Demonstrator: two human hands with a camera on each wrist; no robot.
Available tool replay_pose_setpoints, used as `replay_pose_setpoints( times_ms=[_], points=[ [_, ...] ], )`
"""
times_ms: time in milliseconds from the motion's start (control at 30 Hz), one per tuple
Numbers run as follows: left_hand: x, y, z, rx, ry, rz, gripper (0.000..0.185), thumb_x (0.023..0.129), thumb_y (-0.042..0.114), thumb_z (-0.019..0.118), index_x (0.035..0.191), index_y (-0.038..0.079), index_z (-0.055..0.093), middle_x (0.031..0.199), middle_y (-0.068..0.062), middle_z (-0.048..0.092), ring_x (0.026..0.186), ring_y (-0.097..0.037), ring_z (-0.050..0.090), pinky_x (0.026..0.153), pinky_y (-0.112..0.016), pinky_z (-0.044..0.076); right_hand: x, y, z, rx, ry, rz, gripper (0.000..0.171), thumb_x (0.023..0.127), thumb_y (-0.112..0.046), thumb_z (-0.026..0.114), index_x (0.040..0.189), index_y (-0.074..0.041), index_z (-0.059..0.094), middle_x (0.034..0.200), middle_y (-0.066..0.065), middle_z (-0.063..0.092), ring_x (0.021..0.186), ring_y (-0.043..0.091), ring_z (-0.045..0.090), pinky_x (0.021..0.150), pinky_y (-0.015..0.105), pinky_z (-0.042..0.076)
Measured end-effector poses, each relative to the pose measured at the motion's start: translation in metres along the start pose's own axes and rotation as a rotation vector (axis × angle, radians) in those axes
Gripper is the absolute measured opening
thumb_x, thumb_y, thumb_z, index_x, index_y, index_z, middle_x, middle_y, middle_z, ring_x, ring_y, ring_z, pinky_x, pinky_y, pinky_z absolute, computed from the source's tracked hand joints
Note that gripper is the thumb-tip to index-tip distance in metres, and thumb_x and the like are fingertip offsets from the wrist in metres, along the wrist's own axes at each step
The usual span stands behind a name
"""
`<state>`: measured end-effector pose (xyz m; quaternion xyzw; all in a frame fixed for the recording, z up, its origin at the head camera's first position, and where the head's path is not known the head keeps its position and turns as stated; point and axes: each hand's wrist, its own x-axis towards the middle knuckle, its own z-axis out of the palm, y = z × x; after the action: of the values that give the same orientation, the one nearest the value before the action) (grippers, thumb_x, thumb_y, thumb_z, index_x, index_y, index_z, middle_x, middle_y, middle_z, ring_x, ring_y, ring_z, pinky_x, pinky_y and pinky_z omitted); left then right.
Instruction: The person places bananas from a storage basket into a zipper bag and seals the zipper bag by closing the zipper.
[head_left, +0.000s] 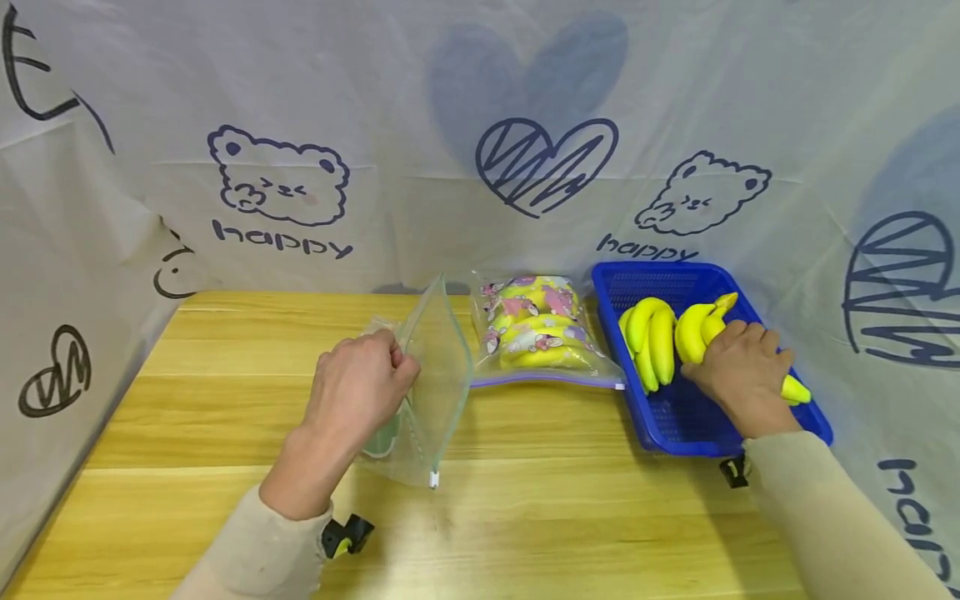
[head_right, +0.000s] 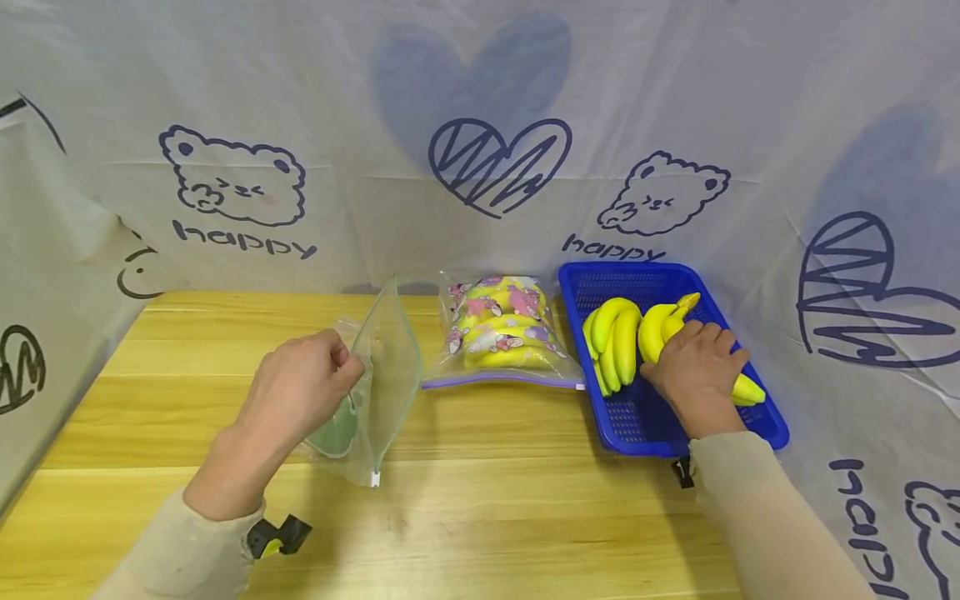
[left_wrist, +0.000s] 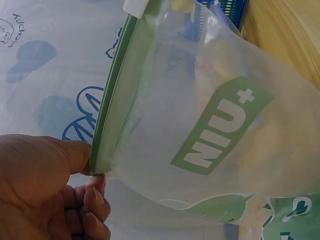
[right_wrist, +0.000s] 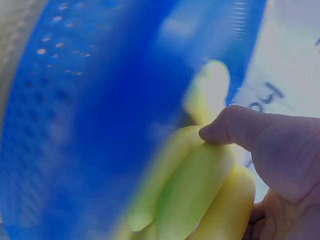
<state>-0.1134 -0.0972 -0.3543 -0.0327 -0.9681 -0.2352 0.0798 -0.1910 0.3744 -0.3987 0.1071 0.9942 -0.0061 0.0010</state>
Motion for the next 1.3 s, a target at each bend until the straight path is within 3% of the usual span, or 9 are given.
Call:
replay_pose_setpoints(
  times_ms=[267, 467, 767, 967, 1133, 1300],
  points=[
    [0.003, -0.002, -0.001, -0.011, 0.03, 0.023, 0.019, 0.092, 0.015, 0.057, 0.074, 0.012, 0.055, 0.065, -0.003, 0.054, 0.06, -0.024, 0.052, 0.06, -0.038, 0.04, -0.017, -0.027, -0.029, 0.051, 0.161, -0.093, 0.086, 0.088, -0.055, 0.072, 0.109, 0.024, 0.044, 0.098, 0.041, 0.047, 0.094, 0.061, 0.047, 0.076, 0.075, 0.041],
    [0.005, -0.002, -0.005, -0.025, 0.041, 0.032, 0.017, 0.092, 0.014, 0.055, 0.075, 0.012, 0.055, 0.064, -0.003, 0.054, 0.059, -0.023, 0.051, 0.059, -0.037, 0.04, -0.039, -0.061, -0.051, 0.105, 0.226, -0.221, 0.069, 0.083, -0.053, 0.074, 0.093, 0.01, 0.049, 0.084, 0.025, 0.049, 0.08, 0.047, 0.05, 0.059, 0.058, 0.043],
    [0.007, -0.001, -0.008, -0.054, -0.031, -0.013, 0.018, 0.096, 0.017, 0.052, 0.079, 0.012, 0.056, 0.068, -0.004, 0.055, 0.061, -0.023, 0.053, 0.06, -0.036, 0.04, -0.083, -0.124, -0.076, 0.188, 0.192, -0.468, 0.058, 0.078, -0.046, 0.079, 0.1, 0.003, 0.056, 0.085, 0.015, 0.053, 0.08, 0.034, 0.053, 0.065, 0.047, 0.045],
    [0.007, -0.001, -0.006, -0.079, -0.067, -0.004, 0.021, 0.099, 0.018, 0.051, 0.079, 0.011, 0.055, 0.069, -0.004, 0.054, 0.063, -0.023, 0.053, 0.06, -0.035, 0.041, -0.113, -0.156, -0.089, 0.201, 0.169, -0.644, 0.066, 0.074, -0.049, 0.083, 0.11, 0.0, 0.058, 0.095, 0.011, 0.058, 0.088, 0.03, 0.055, 0.077, 0.045, 0.048],
    [0.008, -0.002, -0.005, -0.112, -0.108, -0.008, 0.022, 0.102, 0.022, 0.055, 0.083, 0.011, 0.059, 0.073, -0.005, 0.056, 0.064, -0.022, 0.054, 0.058, -0.033, 0.043, -0.137, -0.176, -0.096, 0.206, 0.246, -0.866, 0.066, 0.069, -0.047, 0.085, 0.111, -0.003, 0.06, 0.096, 0.007, 0.062, 0.09, 0.028, 0.058, 0.081, 0.044, 0.05],
    [0.007, -0.002, -0.006, -0.136, -0.133, -0.004, 0.022, 0.104, 0.025, 0.057, 0.088, 0.011, 0.062, 0.073, -0.005, 0.057, 0.064, -0.021, 0.054, 0.058, -0.033, 0.043, -0.154, -0.192, -0.094, 0.105, 0.323, -1.045, 0.068, 0.066, -0.055, 0.083, 0.109, -0.005, 0.062, 0.094, 0.005, 0.061, 0.085, 0.024, 0.056, 0.076, 0.039, 0.051]
  ],
)
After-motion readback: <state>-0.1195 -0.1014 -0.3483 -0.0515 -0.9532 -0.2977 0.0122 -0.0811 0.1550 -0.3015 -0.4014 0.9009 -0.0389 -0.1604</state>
